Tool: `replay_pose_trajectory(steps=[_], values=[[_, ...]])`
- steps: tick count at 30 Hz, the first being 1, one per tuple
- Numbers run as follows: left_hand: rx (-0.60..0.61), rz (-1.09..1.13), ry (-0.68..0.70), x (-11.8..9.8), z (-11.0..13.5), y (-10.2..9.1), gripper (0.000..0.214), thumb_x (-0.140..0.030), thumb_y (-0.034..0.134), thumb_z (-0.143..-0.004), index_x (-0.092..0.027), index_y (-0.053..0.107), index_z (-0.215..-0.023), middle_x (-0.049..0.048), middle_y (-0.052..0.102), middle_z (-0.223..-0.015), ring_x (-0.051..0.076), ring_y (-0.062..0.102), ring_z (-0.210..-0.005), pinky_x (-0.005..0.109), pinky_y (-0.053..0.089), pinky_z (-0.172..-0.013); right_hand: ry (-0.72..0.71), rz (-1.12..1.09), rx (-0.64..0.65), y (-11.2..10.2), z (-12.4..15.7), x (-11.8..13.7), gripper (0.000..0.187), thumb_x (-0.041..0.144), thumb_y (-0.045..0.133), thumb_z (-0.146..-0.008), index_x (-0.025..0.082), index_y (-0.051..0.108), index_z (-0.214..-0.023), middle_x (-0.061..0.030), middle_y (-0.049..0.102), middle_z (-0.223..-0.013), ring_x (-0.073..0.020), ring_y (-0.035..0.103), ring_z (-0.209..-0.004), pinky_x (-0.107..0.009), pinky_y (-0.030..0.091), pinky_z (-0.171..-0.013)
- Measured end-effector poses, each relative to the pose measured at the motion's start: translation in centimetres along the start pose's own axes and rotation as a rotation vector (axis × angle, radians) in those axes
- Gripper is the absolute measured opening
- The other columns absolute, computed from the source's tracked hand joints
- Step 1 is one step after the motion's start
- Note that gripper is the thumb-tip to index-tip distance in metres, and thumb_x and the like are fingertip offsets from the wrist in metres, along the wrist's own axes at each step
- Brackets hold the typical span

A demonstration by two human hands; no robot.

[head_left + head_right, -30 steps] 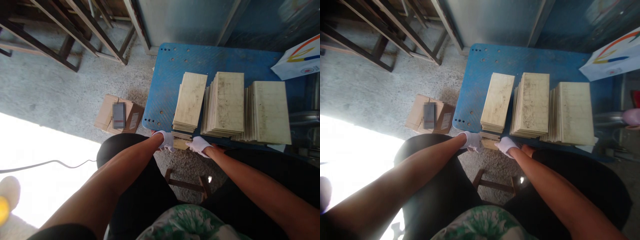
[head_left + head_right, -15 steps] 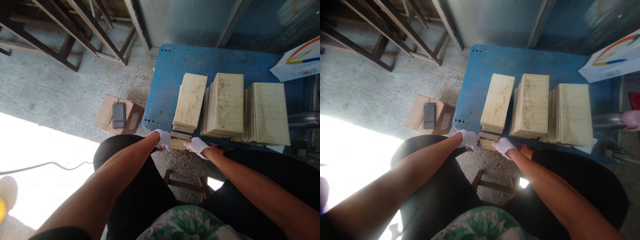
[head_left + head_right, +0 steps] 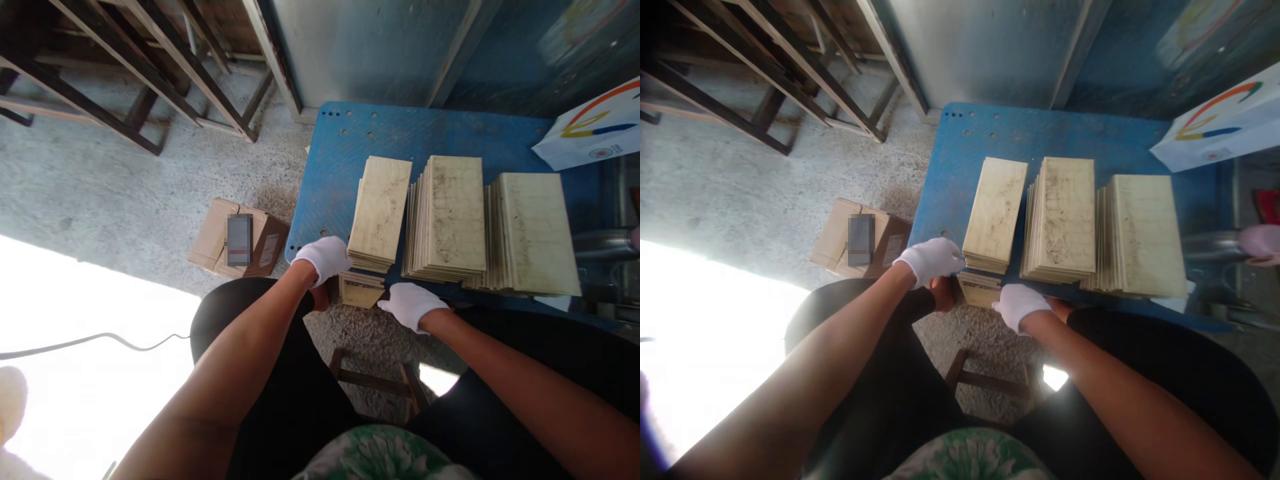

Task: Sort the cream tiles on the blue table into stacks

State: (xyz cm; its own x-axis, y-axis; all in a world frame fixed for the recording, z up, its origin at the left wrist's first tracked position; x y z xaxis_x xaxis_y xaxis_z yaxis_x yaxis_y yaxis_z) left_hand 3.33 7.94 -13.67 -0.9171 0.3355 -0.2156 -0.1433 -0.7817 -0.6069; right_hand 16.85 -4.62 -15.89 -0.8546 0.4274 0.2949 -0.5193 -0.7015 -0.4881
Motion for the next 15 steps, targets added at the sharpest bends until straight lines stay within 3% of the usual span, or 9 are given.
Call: replay_pose_trajectory(steps=[3, 7, 10, 15], values=[[-0.177, 0.070, 0.004, -0.3, -0.1, -2.6, 0.031, -0.035, 0.048, -0.084, -0.021, 0.066, -0.105, 0.0099, 0.069, -0.107, 0.023, 0.065, -0.098, 0.029, 0.049, -0.081, 0.038, -0.006, -0.078, -3.0, 1.4, 0.1, 0.044, 0.057, 0.053, -0.085, 0.017, 0.069, -0.083, -0.0152, 0.071, -0.090, -0.0273, 0.067, -0.084, -0.032, 0.046, -0.070], [-0.224, 0.158, 0.054, -1.8, -0.3, -2.6, 0.038, -0.031, 0.048, -0.085, -0.020, 0.054, -0.121, 0.0097, 0.065, -0.118, 0.022, 0.062, -0.105, 0.028, 0.049, -0.087, 0.072, -0.317, -0.364, -7.2, 1.4, -0.9, 0.038, 0.051, 0.052, -0.088, 0.019, 0.064, -0.105, -0.0111, 0.068, -0.113, -0.0220, 0.064, -0.099, -0.025, 0.045, -0.076], [-0.207, 0.167, 0.034, -2.5, -0.3, -2.3, 0.037, -0.028, 0.046, -0.087, -0.016, 0.051, -0.122, 0.0116, 0.064, -0.120, 0.022, 0.062, -0.106, 0.028, 0.049, -0.088, 0.036, -0.412, -0.343, -6.7, -0.7, -0.6, 0.034, 0.043, 0.053, -0.090, 0.018, 0.063, -0.109, -0.0107, 0.069, -0.111, -0.0206, 0.064, -0.098, -0.024, 0.045, -0.078], [-0.205, 0.166, 0.026, -3.1, 0.2, -2.9, 0.034, -0.025, 0.047, -0.088, -0.013, 0.050, -0.121, 0.0128, 0.065, -0.117, 0.024, 0.063, -0.106, 0.029, 0.049, -0.088, 0.004, -0.565, -0.318, -5.7, -2.7, 0.0, 0.031, 0.038, 0.054, -0.090, 0.018, 0.065, -0.109, -0.0075, 0.072, -0.098, -0.0168, 0.064, -0.082, -0.023, 0.044, -0.067]])
Point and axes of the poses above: each hand's wrist, its own z-axis away from the middle knuckle, its own y-axis out of the palm, x = y × z, the point moved 9 cm from there along -z, towards the middle knuckle
